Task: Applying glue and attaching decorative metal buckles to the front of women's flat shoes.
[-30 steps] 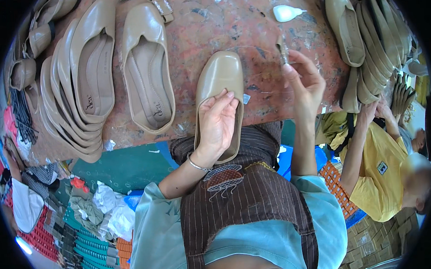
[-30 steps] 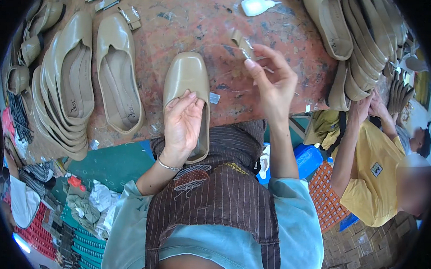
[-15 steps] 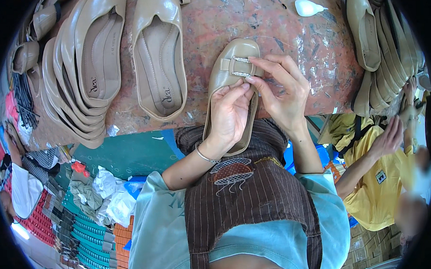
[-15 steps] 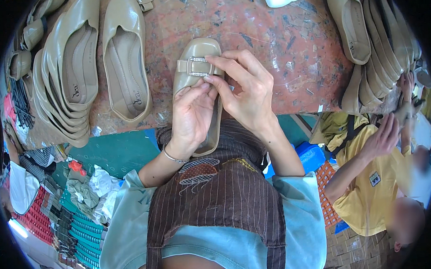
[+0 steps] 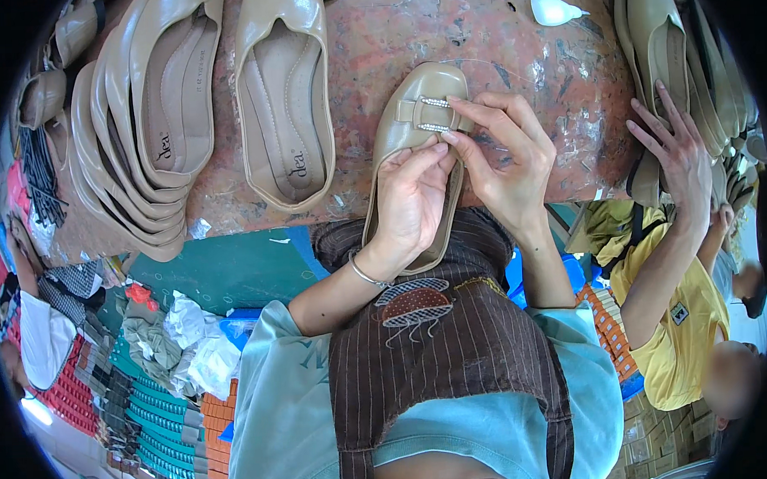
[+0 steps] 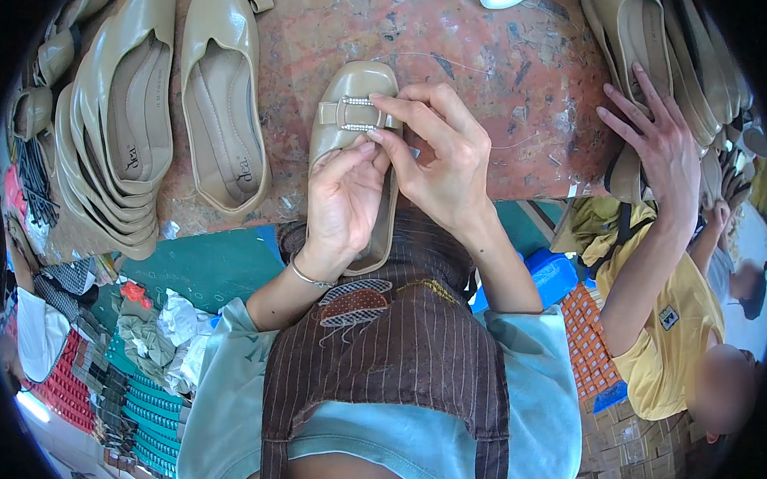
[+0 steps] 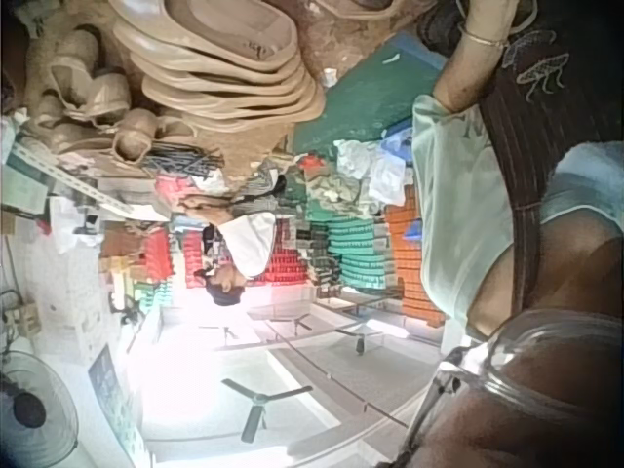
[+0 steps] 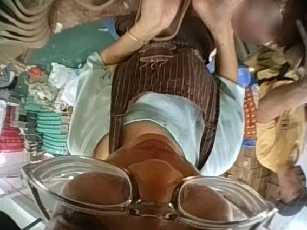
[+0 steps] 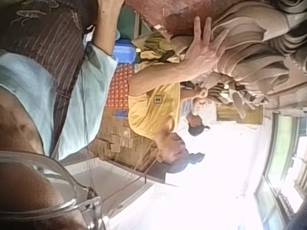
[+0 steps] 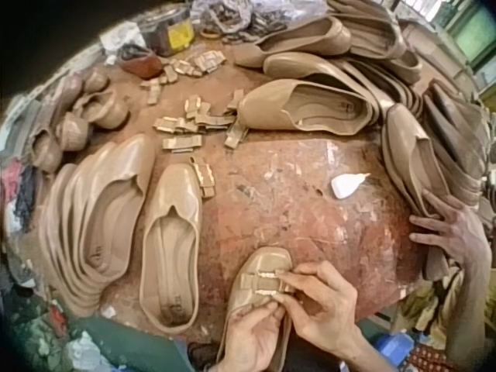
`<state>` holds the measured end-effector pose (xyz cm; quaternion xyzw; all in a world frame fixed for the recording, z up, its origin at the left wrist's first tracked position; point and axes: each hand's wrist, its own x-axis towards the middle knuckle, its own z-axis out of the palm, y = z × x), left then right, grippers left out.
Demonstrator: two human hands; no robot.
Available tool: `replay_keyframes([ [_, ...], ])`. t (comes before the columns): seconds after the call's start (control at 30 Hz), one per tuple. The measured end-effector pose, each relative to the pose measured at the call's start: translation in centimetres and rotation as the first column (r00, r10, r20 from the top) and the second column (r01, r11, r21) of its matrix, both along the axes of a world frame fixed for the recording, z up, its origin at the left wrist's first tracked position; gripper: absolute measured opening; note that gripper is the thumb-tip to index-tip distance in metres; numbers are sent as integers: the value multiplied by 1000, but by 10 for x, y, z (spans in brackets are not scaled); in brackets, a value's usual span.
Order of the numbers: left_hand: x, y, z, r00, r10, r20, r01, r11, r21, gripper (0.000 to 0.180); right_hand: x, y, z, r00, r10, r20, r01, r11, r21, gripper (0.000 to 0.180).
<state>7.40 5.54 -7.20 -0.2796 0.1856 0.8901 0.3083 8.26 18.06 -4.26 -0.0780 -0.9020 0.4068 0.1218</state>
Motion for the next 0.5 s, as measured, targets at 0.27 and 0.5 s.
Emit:
replay_keyframes([
  [0.27,-11,17,14,993,-31,115,56,973,-225,18,5,-5,-3,998,-58,17,59,998,-15,38],
  [0.5,-10,15,13,998,-68,5,67,959,-274,26,16,-10,-9,946,-280,164,312,641,-701,51],
])
